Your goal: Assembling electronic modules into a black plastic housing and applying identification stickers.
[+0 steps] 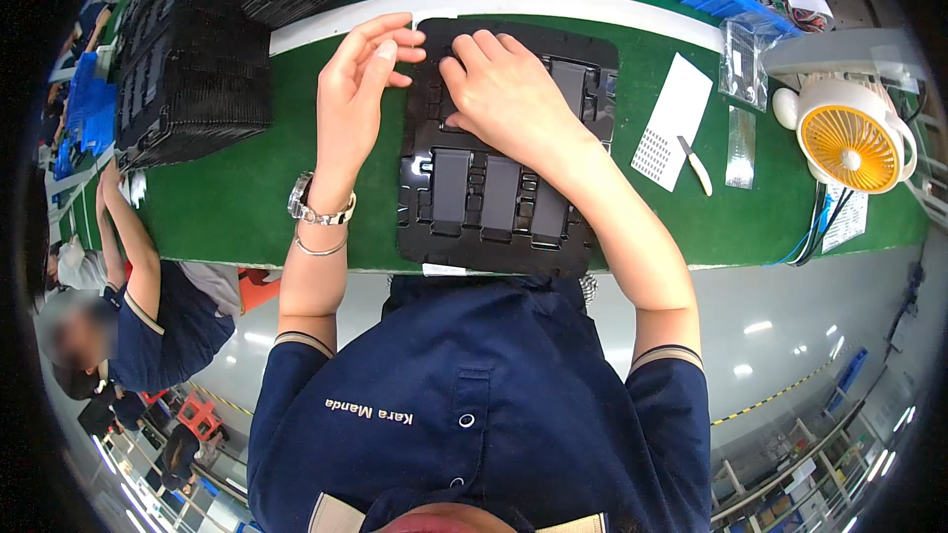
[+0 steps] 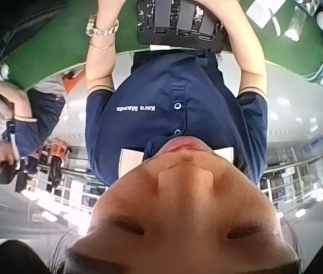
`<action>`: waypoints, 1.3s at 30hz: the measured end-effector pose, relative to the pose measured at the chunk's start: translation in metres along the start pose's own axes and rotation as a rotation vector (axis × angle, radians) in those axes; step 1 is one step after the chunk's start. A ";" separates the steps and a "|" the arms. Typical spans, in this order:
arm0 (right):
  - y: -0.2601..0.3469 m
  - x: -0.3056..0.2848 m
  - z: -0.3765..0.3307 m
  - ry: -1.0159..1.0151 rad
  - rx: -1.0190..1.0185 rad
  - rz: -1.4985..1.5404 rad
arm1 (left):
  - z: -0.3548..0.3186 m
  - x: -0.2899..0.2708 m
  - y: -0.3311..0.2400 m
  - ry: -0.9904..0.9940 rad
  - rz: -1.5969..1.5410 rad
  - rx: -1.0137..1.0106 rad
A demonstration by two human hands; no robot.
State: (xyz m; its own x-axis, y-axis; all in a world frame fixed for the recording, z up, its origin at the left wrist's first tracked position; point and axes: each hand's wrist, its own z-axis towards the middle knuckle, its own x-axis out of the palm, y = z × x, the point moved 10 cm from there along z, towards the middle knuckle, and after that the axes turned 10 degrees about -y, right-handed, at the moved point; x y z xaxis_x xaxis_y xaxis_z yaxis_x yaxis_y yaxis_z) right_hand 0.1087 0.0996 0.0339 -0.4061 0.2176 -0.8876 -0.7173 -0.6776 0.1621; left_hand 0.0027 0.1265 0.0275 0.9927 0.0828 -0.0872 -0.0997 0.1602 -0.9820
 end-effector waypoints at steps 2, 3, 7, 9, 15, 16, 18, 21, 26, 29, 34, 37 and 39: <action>0.008 -0.006 0.003 -0.064 -0.110 0.002 | -0.004 0.005 0.013 0.049 -0.053 -0.090; 0.006 -0.006 0.004 -0.058 -0.109 0.008 | -0.007 0.009 0.022 0.100 -0.102 -0.169; -0.021 -0.042 0.002 -0.312 -0.057 -0.055 | -0.030 0.028 0.040 0.348 -0.211 -0.457; -0.020 -0.064 -0.002 -0.457 -0.083 -0.091 | -0.047 0.043 0.040 0.410 -0.345 -0.593; 0.039 -0.067 -0.017 -0.476 -0.179 0.104 | -0.042 0.032 0.034 0.067 -0.554 -0.610; 0.036 -0.065 -0.016 -0.455 -0.155 0.197 | -0.037 0.027 0.035 0.076 -0.594 -0.531; 0.019 -0.062 -0.016 -0.448 -0.043 0.364 | -0.033 0.017 0.039 0.071 -0.463 -0.508; -0.006 -0.057 -0.023 -0.416 0.228 0.516 | -0.031 0.015 0.039 0.058 -0.360 -0.439; -0.024 0.003 -0.042 -0.127 0.816 1.146 | -0.033 0.017 0.034 0.085 -0.217 -0.293; -0.020 0.010 -0.046 -0.085 0.861 1.225 | -0.033 0.021 0.030 0.106 -0.146 -0.250; -0.020 0.004 -0.044 -0.073 0.817 1.095 | -0.031 0.019 0.023 0.046 -0.123 -0.168; -0.022 0.003 -0.044 -0.091 0.778 1.026 | -0.030 0.019 0.022 0.064 -0.053 -0.135; -0.024 0.004 -0.044 -0.071 0.769 1.005 | -0.029 0.019 0.020 0.075 -0.006 -0.112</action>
State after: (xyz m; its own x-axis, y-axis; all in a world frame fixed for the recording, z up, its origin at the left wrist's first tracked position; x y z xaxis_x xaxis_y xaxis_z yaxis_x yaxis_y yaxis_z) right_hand 0.1493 0.0861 0.0078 -0.9730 -0.1013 -0.2071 -0.2093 0.0110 0.9778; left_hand 0.0219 0.1027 0.0016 0.9960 0.0082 -0.0891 -0.0894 0.0495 -0.9948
